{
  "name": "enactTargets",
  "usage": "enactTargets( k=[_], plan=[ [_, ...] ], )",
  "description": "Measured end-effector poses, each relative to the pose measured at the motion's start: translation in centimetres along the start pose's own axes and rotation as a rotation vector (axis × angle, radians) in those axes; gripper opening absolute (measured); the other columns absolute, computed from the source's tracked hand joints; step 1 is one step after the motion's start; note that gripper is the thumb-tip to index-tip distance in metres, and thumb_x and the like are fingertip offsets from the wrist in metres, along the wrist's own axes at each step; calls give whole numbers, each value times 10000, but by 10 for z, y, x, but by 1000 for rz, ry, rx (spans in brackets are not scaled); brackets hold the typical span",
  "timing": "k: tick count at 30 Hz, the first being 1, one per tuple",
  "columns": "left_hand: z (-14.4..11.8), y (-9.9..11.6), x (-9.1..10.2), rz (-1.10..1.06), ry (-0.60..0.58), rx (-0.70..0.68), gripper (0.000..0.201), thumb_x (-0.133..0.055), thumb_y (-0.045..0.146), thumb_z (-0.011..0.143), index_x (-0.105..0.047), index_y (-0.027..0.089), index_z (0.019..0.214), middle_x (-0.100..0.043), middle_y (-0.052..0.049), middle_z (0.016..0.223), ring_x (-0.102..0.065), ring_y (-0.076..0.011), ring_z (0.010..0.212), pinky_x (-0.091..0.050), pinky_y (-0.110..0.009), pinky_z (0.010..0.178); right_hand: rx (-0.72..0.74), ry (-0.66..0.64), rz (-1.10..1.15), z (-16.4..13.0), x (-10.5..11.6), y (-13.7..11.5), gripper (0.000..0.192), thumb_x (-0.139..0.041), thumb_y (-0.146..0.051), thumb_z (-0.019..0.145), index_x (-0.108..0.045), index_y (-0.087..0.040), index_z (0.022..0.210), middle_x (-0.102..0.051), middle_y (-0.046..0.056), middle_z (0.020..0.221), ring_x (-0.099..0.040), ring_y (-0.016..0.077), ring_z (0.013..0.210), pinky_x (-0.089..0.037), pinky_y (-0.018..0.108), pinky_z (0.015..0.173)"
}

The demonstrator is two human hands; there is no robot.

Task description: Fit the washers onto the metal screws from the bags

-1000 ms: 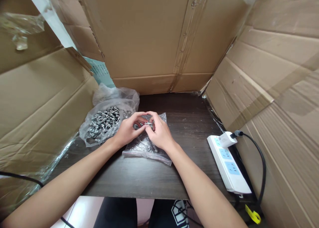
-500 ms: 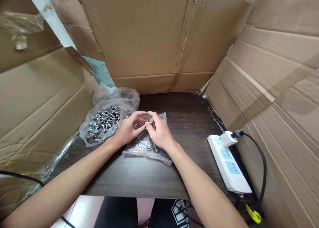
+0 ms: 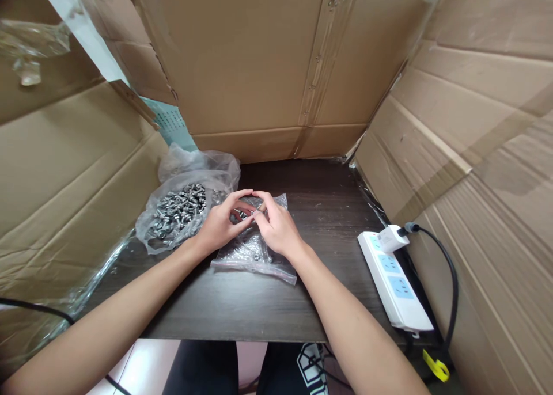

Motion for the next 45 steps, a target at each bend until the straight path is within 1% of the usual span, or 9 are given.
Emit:
enactTargets(
  k=[2,7,12,17,23,30,35,39,45],
  plan=[
    [0,0,0,0,4,4,553,-660,241,935,-460,213,1449,-774,-49,1070,-768,-177,895,-604,-254,712,-6,1,-6,0,0,-1,377,-479,-287,984,-535,-231,1353,-634,-4,838,-605,176,723,-462,330,730],
    [1,0,1,-21,17,-8,547,-667,235,934,-467,200,1443,-780,-49,1066,-771,-176,906,-612,-257,745,39,9,-9,-1,-1,-2,392,-523,-287,957,-539,-212,1342,-636,29,975,-582,153,682,-469,322,701],
    [0,0,1,-17,15,-17,522,-645,230,946,-475,202,1439,-778,-46,1078,-762,-164,889,-622,-263,770,12,-6,-20,0,-2,-1,355,-462,-305,996,-555,-200,1322,-640,6,821,-592,175,685,-451,323,695],
    [0,1,2,-10,24,-24,538,-645,229,941,-467,201,1448,-776,-52,1094,-763,-168,903,-632,-277,797,60,21,-18,0,-2,-1,364,-511,-279,956,-556,-203,1309,-648,30,934,-600,169,711,-471,326,713],
    [0,3,0,-11,32,-77,529,-648,200,939,-479,196,1441,-777,-45,1080,-759,-146,860,-633,-254,797,43,26,-28,1,-2,1,351,-433,-279,992,-561,-197,1308,-632,8,799,-602,185,699,-458,334,715],
    [0,6,1,-5,52,-76,518,-658,180,936,-496,188,1428,-779,-45,1083,-759,-142,870,-629,-241,793,59,38,-2,0,-1,0,371,-507,-259,940,-563,-205,1303,-646,27,931,-606,174,726,-472,331,734],
    [0,5,1,8,46,-73,512,-645,171,932,-505,191,1424,-778,-45,1096,-751,-132,818,-628,-250,795,48,28,-15,0,-1,0,325,-444,-290,989,-579,-204,1272,-628,7,793,-618,196,735,-468,340,746],
    [-1,5,1,3,47,-71,513,-650,177,930,-505,190,1422,-779,-46,1098,-754,-137,835,-628,-248,795,75,48,-9,0,-1,-1,339,-452,-245,960,-578,-197,1271,-644,31,895,-630,199,792,-479,346,780],
    [-1,5,0,21,40,-70,503,-641,178,930,-505,196,1415,-782,-45,1095,-754,-139,819,-630,-261,807,28,46,-32,0,0,0,343,-406,-270,993,-568,-197,1286,-657,26,836,-633,207,763,-473,348,757]
  ],
)
Point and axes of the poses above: each hand's wrist, its own z-axis towards the middle knuckle, its own x-axis out of the back of the hand, y = z × x, the point moved 3 cm from there along z, towards the middle knuckle
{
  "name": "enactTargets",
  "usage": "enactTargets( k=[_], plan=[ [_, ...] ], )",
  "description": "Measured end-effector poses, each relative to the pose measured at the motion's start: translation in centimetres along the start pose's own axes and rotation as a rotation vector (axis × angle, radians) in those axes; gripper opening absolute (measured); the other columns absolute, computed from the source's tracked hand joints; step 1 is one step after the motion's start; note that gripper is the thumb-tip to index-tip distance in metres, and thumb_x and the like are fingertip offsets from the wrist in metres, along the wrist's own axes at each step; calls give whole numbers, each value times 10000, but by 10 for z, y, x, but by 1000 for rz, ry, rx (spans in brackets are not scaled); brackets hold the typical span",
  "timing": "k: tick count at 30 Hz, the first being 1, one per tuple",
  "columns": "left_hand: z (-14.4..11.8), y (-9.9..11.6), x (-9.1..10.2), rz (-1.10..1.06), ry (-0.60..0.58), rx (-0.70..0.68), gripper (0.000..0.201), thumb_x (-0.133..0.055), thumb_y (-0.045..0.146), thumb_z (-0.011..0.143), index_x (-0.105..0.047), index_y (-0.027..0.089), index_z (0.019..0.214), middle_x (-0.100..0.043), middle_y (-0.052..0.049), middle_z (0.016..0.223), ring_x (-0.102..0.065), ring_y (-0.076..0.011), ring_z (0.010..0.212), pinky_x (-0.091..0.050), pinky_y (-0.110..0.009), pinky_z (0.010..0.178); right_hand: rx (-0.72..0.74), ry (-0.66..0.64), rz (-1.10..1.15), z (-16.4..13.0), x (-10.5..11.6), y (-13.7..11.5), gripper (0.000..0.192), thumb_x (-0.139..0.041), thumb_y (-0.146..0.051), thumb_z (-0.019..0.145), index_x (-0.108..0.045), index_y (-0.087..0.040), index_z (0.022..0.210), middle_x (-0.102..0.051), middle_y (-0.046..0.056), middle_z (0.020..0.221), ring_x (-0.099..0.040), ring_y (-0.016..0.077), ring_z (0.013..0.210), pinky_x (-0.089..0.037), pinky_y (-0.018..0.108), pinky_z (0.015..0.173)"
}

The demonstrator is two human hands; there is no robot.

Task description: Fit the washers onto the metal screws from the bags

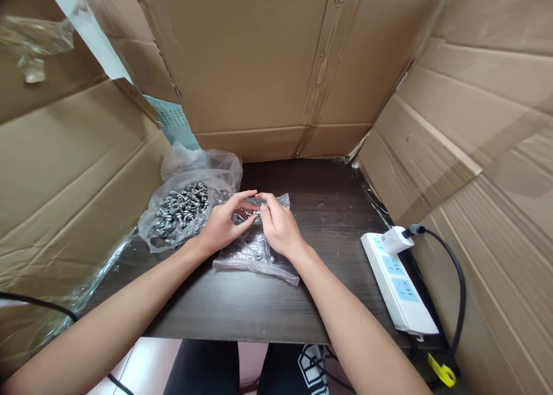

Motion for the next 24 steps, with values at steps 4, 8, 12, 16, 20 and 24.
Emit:
enactTargets(
  k=[4,8,12,16,20,24],
  plan=[
    [0,0,1,2,7,6,504,-646,200,934,-502,194,1416,-779,-49,1090,-754,-140,817,-632,-257,783,32,7,8,0,0,-1,348,-446,-247,964,-565,-196,1287,-663,34,894,-638,203,785,-479,342,765],
    [0,-1,1,-2,3,-1,505,-643,178,924,-509,189,1411,-781,-44,1078,-748,-131,806,-628,-250,789,2,0,5,0,-1,1,351,-387,-268,1001,-559,-185,1296,-641,18,794,-625,197,724,-471,336,734],
    [0,-1,1,-9,7,0,502,-644,188,925,-512,186,1409,-781,-50,1086,-749,-136,821,-627,-251,784,-9,9,-4,0,-2,2,345,-384,-313,1019,-565,-181,1282,-637,18,782,-612,195,704,-467,342,730],
    [1,-1,2,-16,1,12,513,-653,182,914,-515,186,1408,-783,-46,1077,-748,-135,809,-626,-253,785,40,-9,19,0,-3,0,335,-433,-263,982,-543,-189,1289,-629,17,828,-602,183,712,-477,334,734],
    [1,-2,3,-1,2,42,528,-671,195,905,-518,192,1410,-785,-44,1062,-747,-140,771,-627,-263,772,72,23,3,0,-2,1,492,-535,-181,858,-490,-215,1348,-622,53,1034,-591,180,778,-500,338,757],
    [1,-1,3,3,-1,35,509,-656,198,913,-521,189,1404,-785,-47,1063,-755,-147,797,-628,-266,783,17,19,3,0,-1,3,365,-448,-260,974,-516,-209,1329,-644,35,906,-620,203,793,-484,361,780]
  ],
)
Point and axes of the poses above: each hand's wrist, its own z-axis towards the middle knuckle, its own x-axis out of the back of the hand, y = z × x, the point moved 3 cm from there along z, towards the middle knuckle
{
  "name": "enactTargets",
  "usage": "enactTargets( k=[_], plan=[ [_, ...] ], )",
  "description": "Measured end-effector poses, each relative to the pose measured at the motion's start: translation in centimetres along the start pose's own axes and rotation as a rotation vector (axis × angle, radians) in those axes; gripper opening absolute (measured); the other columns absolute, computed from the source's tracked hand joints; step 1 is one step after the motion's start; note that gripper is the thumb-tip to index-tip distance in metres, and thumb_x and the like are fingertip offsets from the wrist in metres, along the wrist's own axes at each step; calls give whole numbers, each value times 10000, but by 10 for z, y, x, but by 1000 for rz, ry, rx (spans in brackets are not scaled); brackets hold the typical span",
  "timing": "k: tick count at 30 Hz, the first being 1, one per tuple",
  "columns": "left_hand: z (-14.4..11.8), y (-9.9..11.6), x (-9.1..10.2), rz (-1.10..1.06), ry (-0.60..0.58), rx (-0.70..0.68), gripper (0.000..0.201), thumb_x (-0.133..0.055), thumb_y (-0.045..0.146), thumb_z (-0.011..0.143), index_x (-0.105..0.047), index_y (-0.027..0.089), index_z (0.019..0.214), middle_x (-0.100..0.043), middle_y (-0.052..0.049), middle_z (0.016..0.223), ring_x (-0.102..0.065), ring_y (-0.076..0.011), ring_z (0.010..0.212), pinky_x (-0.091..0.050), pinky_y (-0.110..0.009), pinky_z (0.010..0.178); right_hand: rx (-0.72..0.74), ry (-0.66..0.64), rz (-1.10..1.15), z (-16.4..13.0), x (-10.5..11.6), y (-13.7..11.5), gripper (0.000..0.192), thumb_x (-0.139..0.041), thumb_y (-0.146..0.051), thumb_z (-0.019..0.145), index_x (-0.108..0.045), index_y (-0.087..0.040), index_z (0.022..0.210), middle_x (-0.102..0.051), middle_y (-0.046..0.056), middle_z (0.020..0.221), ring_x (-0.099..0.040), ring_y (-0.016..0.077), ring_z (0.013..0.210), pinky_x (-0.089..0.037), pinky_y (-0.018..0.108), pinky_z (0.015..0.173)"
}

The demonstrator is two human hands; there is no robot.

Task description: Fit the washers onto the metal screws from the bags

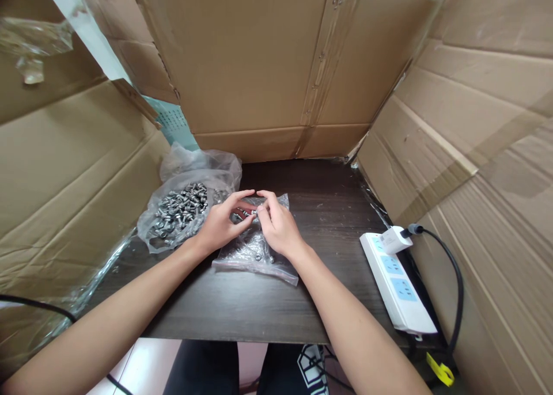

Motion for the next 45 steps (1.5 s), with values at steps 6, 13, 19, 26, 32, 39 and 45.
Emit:
enactTargets(
  k=[6,13,19,26,32,39,45],
  plan=[
    [0,-1,1,13,41,15,488,-665,199,909,-538,175,1380,-784,-48,1050,-754,-143,795,-628,-258,774,15,-28,6,0,0,-3,346,-452,-275,991,-545,-205,1317,-637,13,823,-608,186,727,-473,333,731],
    [0,-1,0,24,38,7,484,-671,190,909,-540,182,1375,-786,-36,1046,-751,-138,802,-624,-251,777,18,-20,-22,0,-1,-1,371,-466,-233,961,-534,-217,1325,-669,48,960,-643,211,841,-493,357,787],
    [0,-3,0,48,24,15,496,-668,203,908,-538,191,1387,-787,-35,1041,-745,-142,774,-619,-257,755,87,18,-83,0,-2,-4,378,-477,-194,926,-552,-222,1295,-643,83,1016,-609,264,996,-499,408,856],
    [0,-3,0,50,18,19,492,-666,194,903,-546,195,1380,-788,-28,1037,-747,-141,781,-614,-248,737,59,51,-89,0,1,-3,373,-470,-219,944,-530,-222,1312,-630,94,1067,-576,284,1084,-490,454,921],
    [0,-2,1,39,26,27,464,-658,188,912,-558,195,1365,-789,-29,1051,-746,-135,778,-620,-251,758,53,-17,-18,0,-3,-1,403,-451,-231,976,-491,-220,1376,-644,61,968,-627,242,964,-508,414,876],
    [1,-2,1,24,43,28,431,-663,228,932,-561,189,1348,-786,-41,1050,-765,-157,850,-634,-263,772,132,84,-49,-1,-2,-1,700,-553,-139,805,-398,-276,1474,-596,91,1174,-588,249,1049,-528,419,857],
    [0,-2,1,24,46,-4,384,-653,219,944,-575,187,1318,-785,-49,1060,-770,-159,868,-639,-272,790,75,57,-2,0,-1,-2,518,-529,-195,899,-469,-238,1412,-643,51,996,-626,202,849,-515,363,784]
  ],
)
Point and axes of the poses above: each hand's wrist, its own z-axis towards the middle knuckle, its own x-axis out of the back of the hand, y = z × x, the point moved 3 cm from there along z, towards the middle knuckle
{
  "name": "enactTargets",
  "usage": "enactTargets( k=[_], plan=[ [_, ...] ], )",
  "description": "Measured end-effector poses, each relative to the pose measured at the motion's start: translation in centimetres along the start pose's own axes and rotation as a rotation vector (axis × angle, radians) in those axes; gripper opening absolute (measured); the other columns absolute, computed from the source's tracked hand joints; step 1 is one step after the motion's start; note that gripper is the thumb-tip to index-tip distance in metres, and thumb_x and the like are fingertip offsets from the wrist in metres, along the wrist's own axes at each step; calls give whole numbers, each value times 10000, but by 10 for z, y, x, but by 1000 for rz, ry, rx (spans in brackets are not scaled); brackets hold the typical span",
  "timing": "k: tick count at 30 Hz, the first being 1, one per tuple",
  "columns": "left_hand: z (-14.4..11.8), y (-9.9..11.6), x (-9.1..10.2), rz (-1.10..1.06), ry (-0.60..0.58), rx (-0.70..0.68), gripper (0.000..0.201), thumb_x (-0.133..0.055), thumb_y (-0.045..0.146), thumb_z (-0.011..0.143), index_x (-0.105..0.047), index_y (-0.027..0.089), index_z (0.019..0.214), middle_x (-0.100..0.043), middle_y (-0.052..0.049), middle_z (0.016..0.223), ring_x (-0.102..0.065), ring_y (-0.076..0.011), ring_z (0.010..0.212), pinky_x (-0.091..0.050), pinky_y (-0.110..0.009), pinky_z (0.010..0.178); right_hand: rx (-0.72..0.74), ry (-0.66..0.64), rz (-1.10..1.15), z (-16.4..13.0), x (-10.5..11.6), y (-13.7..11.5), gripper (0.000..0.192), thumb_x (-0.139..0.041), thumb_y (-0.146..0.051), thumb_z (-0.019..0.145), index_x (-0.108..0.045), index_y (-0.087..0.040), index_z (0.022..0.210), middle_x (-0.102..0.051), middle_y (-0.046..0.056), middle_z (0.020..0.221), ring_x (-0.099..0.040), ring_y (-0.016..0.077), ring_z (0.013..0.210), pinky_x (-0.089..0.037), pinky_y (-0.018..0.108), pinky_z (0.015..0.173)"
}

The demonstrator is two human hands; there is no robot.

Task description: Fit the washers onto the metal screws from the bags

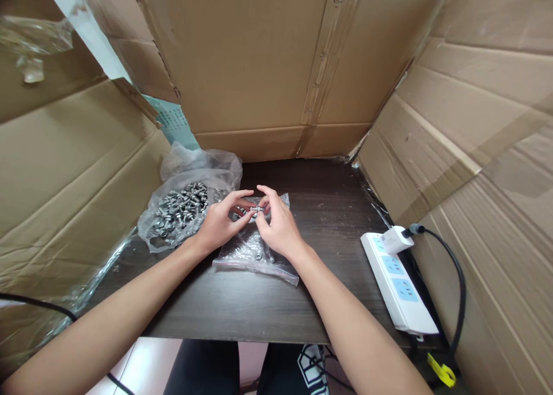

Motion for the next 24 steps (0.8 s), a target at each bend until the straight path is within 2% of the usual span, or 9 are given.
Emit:
enactTargets(
  k=[3,5,10,15,21,24],
  plan=[
    [0,0,0,-5,17,-15,302,-661,202,942,-603,181,1238,-780,-52,1046,-772,-166,924,-640,-261,785,-65,-51,9,0,1,-1,368,-457,-261,983,-536,-228,1341,-646,24,859,-624,195,753,-492,347,742],
    [0,1,1,-16,22,-29,275,-668,191,939,-610,178,1207,-774,-54,1052,-769,-165,944,-641,-256,792,-82,-64,-1,0,3,-1,336,-419,-278,1006,-554,-232,1311,-650,23,852,-633,202,770,-488,353,758],
    [0,3,1,-8,27,-49,259,-670,173,935,-624,179,1190,-766,-52,1060,-763,-159,945,-634,-244,792,-19,-43,-5,-1,2,-2,409,-476,-206,934,-514,-220,1341,-641,52,1015,-615,183,777,-503,347,762],
    [1,1,1,41,40,-100,149,-679,142,923,-667,166,1070,-758,-37,985,-739,-146,870,-614,-251,808,-15,-55,21,-1,-1,-1,389,-464,-219,951,-515,-210,1337,-637,44,984,-594,158,713,-490,321,710],
    [1,-1,-1,95,-7,-201,189,-654,134,950,-696,163,1132,-756,-67,1025,-721,-158,887,-596,-264,795,-25,-77,10,0,0,0,425,-472,-203,933,-507,-201,1357,-622,10,889,-589,146,662,-468,300,683],
    [2,-1,-1,101,-10,-239,166,-648,134,960,-709,160,1112,-754,-75,1030,-716,-162,905,-588,-265,802,-52,-92,-18,0,2,-1,365,-450,-235,970,-549,-199,1319,-625,-2,800,-602,167,675,-456,307,692]
  ],
)
Point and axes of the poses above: each hand's wrist, its own z-axis towards the middle knuckle, its own x-axis out of the back of the hand, y = z × x, the point moved 3 cm from there along z, towards the middle knuckle
